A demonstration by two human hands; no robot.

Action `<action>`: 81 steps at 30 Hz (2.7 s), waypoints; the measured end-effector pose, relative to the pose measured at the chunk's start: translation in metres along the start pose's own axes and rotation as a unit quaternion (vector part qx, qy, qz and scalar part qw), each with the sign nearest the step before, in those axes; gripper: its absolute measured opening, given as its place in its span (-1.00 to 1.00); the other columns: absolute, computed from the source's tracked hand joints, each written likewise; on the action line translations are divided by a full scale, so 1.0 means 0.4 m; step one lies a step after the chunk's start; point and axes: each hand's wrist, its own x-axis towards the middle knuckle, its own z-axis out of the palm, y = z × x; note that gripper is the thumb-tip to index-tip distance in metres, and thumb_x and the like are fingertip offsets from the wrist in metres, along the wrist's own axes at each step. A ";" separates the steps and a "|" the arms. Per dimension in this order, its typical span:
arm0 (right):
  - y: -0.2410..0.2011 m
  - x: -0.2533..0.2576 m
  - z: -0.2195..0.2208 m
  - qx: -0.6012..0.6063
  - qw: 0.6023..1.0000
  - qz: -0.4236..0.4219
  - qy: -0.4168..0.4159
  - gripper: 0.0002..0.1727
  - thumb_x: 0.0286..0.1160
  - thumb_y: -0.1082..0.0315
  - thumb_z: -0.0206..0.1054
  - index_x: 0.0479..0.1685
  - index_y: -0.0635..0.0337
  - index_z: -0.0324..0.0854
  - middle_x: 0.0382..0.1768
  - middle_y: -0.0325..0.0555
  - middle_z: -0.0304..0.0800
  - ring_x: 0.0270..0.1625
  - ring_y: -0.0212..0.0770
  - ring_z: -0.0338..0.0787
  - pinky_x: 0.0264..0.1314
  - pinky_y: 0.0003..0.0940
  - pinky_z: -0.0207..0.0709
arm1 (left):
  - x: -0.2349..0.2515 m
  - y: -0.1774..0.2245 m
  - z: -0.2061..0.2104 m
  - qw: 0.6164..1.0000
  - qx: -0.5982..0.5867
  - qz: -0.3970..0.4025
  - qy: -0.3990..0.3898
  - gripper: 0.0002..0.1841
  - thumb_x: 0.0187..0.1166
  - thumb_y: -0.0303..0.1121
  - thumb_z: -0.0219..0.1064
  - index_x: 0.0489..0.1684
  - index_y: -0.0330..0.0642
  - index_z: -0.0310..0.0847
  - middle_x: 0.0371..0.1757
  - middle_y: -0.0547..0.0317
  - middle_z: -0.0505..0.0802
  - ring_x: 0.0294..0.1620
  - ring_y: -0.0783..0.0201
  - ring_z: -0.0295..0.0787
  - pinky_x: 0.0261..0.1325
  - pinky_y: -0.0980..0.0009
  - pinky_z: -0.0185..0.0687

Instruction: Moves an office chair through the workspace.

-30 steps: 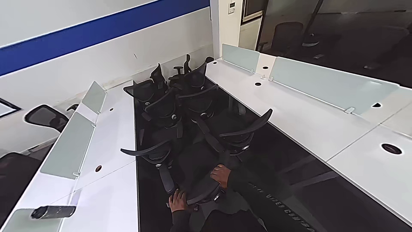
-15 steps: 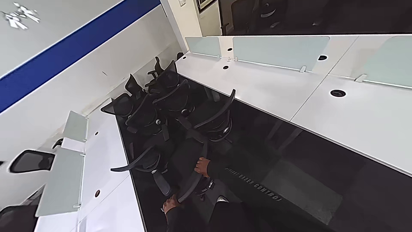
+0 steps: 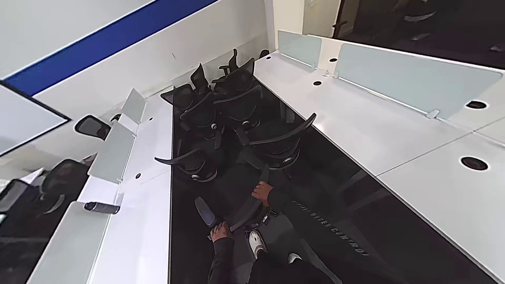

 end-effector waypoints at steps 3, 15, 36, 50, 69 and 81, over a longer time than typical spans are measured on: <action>-0.005 -0.023 0.009 -0.012 1.000 0.017 -0.004 -0.27 0.18 0.25 0.64 0.49 0.14 0.57 0.35 0.12 0.76 0.46 0.19 0.66 0.66 0.28 0.26 | -0.021 0.014 0.013 1.000 -0.020 0.007 0.009 -0.40 0.31 0.05 0.47 0.40 0.10 0.73 0.37 0.20 0.86 0.51 0.10 0.69 0.69 -0.03 0.34; -0.098 -0.047 0.013 -0.006 0.997 0.074 -0.018 -0.24 0.18 0.24 0.62 0.54 0.12 0.55 0.44 0.11 0.71 0.53 0.18 0.62 0.69 0.30 0.20 | -0.021 -0.026 -0.022 0.995 -0.022 0.005 -0.094 -0.51 0.58 -0.17 0.31 0.54 0.12 0.63 0.50 0.12 0.78 0.62 0.05 0.59 0.78 -0.08 0.22; -0.236 -0.188 0.094 -0.039 0.992 0.119 -0.026 -0.14 0.00 0.13 0.67 0.55 -0.03 0.58 0.46 -0.07 0.72 0.57 0.04 0.60 0.71 0.19 0.21 | -0.212 -0.062 0.093 0.993 -0.101 0.046 -0.047 -0.60 0.68 -0.29 0.19 0.45 -0.04 0.68 0.49 0.10 0.78 0.63 0.00 0.56 0.78 -0.07 0.18; -0.192 -0.277 0.146 0.016 0.999 -0.041 0.010 -0.25 0.20 0.21 0.59 0.56 0.03 0.57 0.49 -0.03 0.70 0.56 0.11 0.60 0.61 0.26 0.33 | -0.325 0.024 0.144 0.990 -0.101 -0.098 0.005 -0.64 0.67 -0.31 0.22 0.35 -0.01 0.77 0.46 0.14 0.80 0.66 0.01 0.51 0.86 0.01 0.04; -0.125 -0.480 0.212 0.042 0.983 -0.164 0.067 -0.21 -0.19 0.43 0.76 0.35 -0.08 0.79 0.80 -0.04 0.33 0.88 0.19 0.14 0.86 0.41 -0.10 | -0.833 0.269 0.318 0.959 -0.179 -0.219 0.010 -0.63 0.56 -0.23 0.31 0.29 -0.06 0.79 0.40 0.12 0.84 0.58 -0.03 0.60 0.72 -0.11 0.28; -0.233 -0.649 0.292 -0.023 0.986 -0.163 0.011 -0.11 -0.32 0.60 0.73 0.35 -0.13 0.78 0.68 -0.16 0.53 0.86 0.25 0.16 0.65 0.58 0.10 | -1.238 0.443 0.416 0.904 -0.280 -0.307 0.104 -0.75 0.42 -0.42 0.43 0.03 -0.12 0.88 0.16 0.06 0.93 0.40 -0.07 0.74 0.63 -0.11 0.40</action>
